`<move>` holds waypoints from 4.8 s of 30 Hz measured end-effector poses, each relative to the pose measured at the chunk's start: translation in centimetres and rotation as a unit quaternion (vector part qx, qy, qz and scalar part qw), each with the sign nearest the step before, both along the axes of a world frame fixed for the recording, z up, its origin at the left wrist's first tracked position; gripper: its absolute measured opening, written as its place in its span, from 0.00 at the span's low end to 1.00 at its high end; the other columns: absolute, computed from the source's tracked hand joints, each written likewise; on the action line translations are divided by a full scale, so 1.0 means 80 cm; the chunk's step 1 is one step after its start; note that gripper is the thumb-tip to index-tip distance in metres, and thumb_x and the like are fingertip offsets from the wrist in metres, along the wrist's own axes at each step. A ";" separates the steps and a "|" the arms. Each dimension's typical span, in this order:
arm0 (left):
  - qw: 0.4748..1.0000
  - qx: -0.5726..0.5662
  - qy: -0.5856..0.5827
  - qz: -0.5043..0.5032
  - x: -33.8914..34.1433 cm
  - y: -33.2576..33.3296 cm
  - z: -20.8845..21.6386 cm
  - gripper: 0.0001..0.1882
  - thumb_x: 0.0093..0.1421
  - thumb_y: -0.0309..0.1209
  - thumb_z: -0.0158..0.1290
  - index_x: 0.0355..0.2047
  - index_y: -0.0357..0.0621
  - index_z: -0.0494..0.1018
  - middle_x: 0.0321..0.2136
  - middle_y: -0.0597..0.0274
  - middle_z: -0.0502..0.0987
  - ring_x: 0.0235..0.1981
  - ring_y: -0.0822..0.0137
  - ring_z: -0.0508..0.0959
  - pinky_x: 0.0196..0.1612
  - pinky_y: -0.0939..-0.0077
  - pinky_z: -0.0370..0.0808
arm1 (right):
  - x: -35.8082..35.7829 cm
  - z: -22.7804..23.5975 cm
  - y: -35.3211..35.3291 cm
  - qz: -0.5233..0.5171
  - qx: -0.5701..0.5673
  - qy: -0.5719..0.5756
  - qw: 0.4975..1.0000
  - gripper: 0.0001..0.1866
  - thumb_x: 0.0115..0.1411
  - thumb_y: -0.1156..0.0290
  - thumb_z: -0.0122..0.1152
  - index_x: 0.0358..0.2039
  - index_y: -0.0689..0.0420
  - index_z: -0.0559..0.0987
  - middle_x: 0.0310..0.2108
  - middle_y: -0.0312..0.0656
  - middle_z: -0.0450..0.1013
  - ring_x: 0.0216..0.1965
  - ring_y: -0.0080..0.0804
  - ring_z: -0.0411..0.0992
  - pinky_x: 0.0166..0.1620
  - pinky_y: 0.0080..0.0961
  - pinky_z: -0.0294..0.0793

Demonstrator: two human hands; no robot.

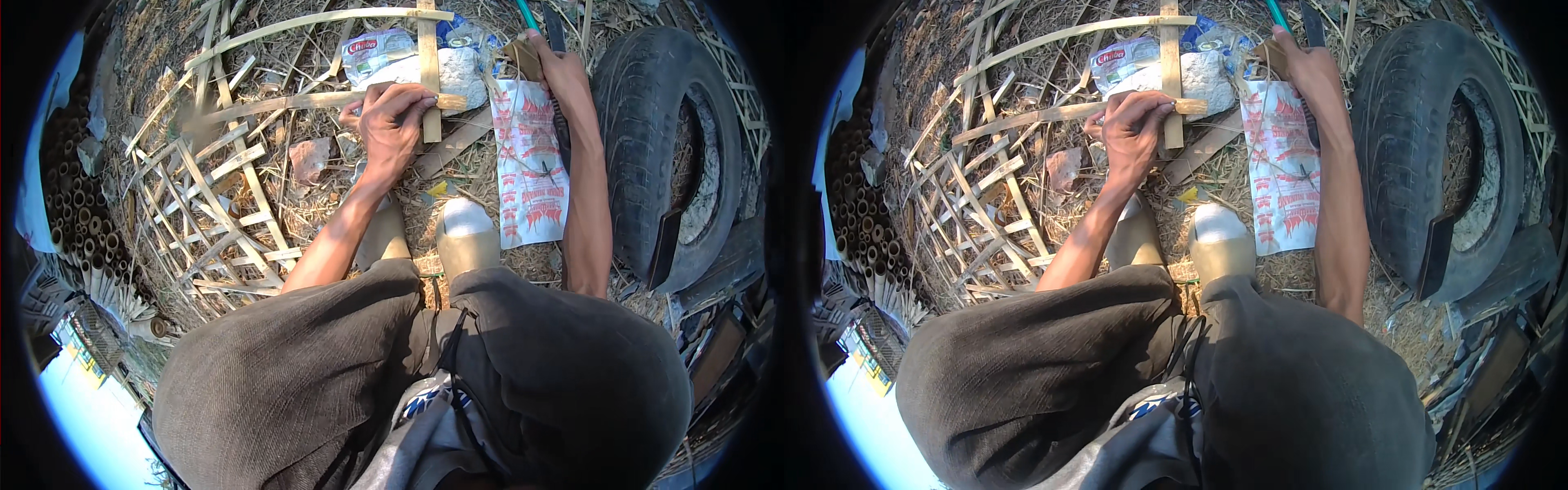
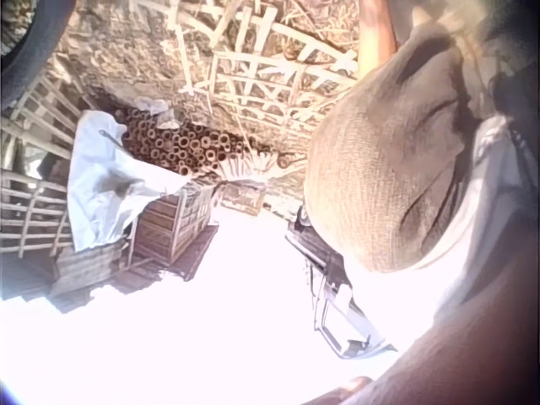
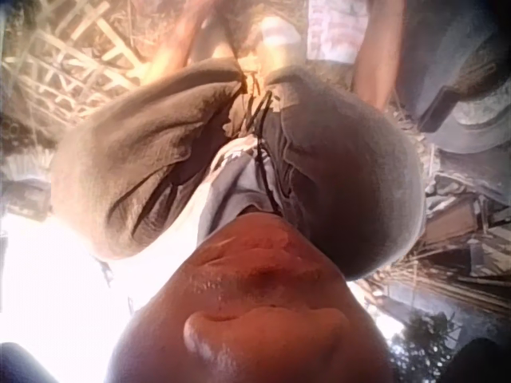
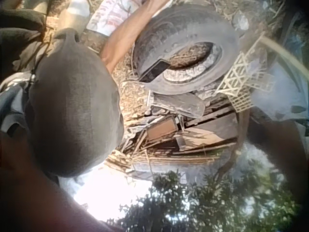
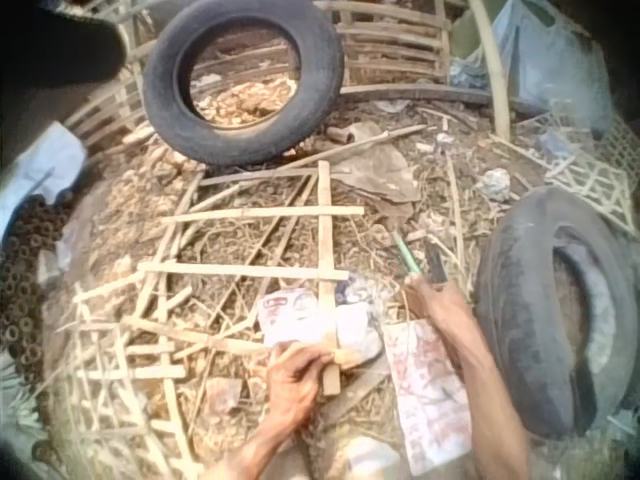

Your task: The person constructs a bamboo lattice by hand, using a hammer to drive small nails into the intersections of bamboo strips and using a knife to trim or split bamboo pieces.

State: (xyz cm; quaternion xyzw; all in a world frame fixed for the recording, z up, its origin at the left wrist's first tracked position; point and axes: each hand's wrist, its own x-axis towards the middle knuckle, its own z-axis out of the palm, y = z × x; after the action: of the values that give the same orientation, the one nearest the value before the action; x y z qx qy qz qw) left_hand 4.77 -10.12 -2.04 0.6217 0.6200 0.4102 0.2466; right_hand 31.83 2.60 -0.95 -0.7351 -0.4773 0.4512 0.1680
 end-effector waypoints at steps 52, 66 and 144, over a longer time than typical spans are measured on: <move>0.990 0.082 0.110 0.038 0.000 -0.004 -0.025 0.04 0.56 0.34 0.65 0.33 0.59 0.85 0.38 0.82 0.84 0.46 0.70 0.77 0.59 0.52 0.49 | -0.040 0.025 -0.292 0.021 -0.141 0.219 0.965 0.39 0.73 0.35 0.40 0.16 0.57 0.69 0.13 0.33 0.62 0.18 0.23 0.62 0.24 0.27 0.61; 0.993 0.056 0.106 0.023 -0.006 -0.006 -0.020 0.05 0.58 0.35 0.65 0.35 0.59 0.85 0.39 0.82 0.84 0.47 0.69 0.77 0.60 0.50 0.49 | -0.038 0.026 -0.279 0.055 -0.138 0.216 0.965 0.41 0.73 0.36 0.37 0.14 0.59 0.67 0.11 0.34 0.60 0.17 0.25 0.61 0.24 0.29 0.61; 0.949 0.043 0.269 -0.161 0.011 0.087 0.035 0.09 0.62 0.39 0.62 0.40 0.55 0.87 0.45 0.72 0.84 0.54 0.63 0.74 0.60 0.54 0.60 | -0.024 0.003 -0.307 -0.075 -0.029 0.187 0.979 0.34 0.70 0.42 0.55 0.16 0.58 0.71 0.13 0.31 0.63 0.18 0.19 0.60 0.22 0.27 0.58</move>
State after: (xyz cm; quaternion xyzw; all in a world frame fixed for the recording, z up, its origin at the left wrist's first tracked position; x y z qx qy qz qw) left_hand 5.67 -3.19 0.75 0.8105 0.5367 0.2088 0.1067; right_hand 29.90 -21.94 -0.73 -0.6763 -0.3676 0.5801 0.2665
